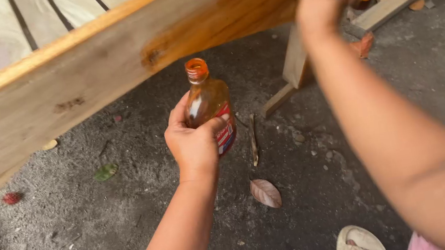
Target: Apply orange varnish or paint to a wooden bed frame using a brush.
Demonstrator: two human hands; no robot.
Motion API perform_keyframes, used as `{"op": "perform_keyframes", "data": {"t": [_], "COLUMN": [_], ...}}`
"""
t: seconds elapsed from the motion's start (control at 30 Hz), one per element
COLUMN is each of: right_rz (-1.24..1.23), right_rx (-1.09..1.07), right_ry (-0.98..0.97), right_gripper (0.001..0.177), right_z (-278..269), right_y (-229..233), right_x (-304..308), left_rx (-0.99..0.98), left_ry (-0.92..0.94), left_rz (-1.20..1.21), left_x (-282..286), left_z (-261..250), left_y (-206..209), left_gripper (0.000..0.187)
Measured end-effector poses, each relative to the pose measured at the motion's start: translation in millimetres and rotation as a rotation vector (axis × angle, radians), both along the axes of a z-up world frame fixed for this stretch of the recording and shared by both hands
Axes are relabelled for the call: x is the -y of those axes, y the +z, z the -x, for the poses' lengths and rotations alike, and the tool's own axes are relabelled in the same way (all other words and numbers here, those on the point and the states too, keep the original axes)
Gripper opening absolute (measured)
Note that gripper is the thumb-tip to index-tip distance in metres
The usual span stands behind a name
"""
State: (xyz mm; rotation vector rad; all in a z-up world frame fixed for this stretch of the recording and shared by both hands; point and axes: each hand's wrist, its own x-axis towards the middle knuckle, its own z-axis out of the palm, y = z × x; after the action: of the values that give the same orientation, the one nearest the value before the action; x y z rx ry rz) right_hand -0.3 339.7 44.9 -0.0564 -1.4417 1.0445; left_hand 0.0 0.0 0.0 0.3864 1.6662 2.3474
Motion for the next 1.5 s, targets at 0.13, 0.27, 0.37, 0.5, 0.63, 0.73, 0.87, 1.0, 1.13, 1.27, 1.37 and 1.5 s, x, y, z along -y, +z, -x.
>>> {"op": "perform_keyframes", "data": {"t": [0.13,0.27,0.37,0.5,0.63,0.73,0.87,1.0,1.13,1.27,1.37,1.5], "right_rz": [-0.207,-0.678,-0.484,0.082,-0.229,-0.483,-0.643,0.119,-0.295,-0.314,-0.503,-0.044], "right_rx": [-0.092,0.119,0.078,0.42,0.055,0.16,0.144,-0.088,0.088,0.072,0.111,-0.294], "right_ry": [-0.064,-0.31,0.11,-0.237,-0.28,-0.443,-0.034,0.355,-0.397,-0.132,-0.038,0.559], "right_gripper": [0.015,0.005,0.005,0.014,0.025,0.014,0.006,0.014,0.011,0.007,0.006,0.011], "right_z": [1.7,-20.8,-11.7,-5.8,1.7,-7.3,-12.7,15.1,6.8,4.4,-6.7,20.7], "right_y": [22.1,46.2,49.3,38.5,46.0,43.3,37.8,13.2,5.6,11.2,12.3,2.2], "right_x": [22.9,188.0,202.7,34.5,44.3,177.0,249.1,135.3,58.5,215.9,283.2,209.9], "left_rx": [-0.055,-0.021,-0.019,-0.076,-0.039,-0.03,-0.007,-0.019,-0.045,-0.048,-0.032,-0.055], "left_ry": [0.039,0.08,0.119,0.153,0.164,0.196,0.243,0.248,0.253,0.269,0.276,0.259], "left_rz": [0.025,0.04,0.034,0.047,0.071,0.104,0.155,0.134,0.152,0.192,0.184,0.143], "left_x": [5.9,15.5,23.6,36.5,46.3,46.3,48.7,55.3,63.5,65.8,64.6,63.0], "left_z": [5.4,8.9,16.6,22.2,23.1,23.6,28.5,29.5,30.6,30.1,34.9,37.8], "left_y": [-4.4,-1.5,-1.4,0.2,-13.2,-24.1,-33.9,-32.9,-38.9,-38.5,-44.8,-43.2], "left_gripper": [0.065,0.065,0.064,0.065,0.064,0.064,0.065,0.064,0.065,0.063,0.062,0.062]}}
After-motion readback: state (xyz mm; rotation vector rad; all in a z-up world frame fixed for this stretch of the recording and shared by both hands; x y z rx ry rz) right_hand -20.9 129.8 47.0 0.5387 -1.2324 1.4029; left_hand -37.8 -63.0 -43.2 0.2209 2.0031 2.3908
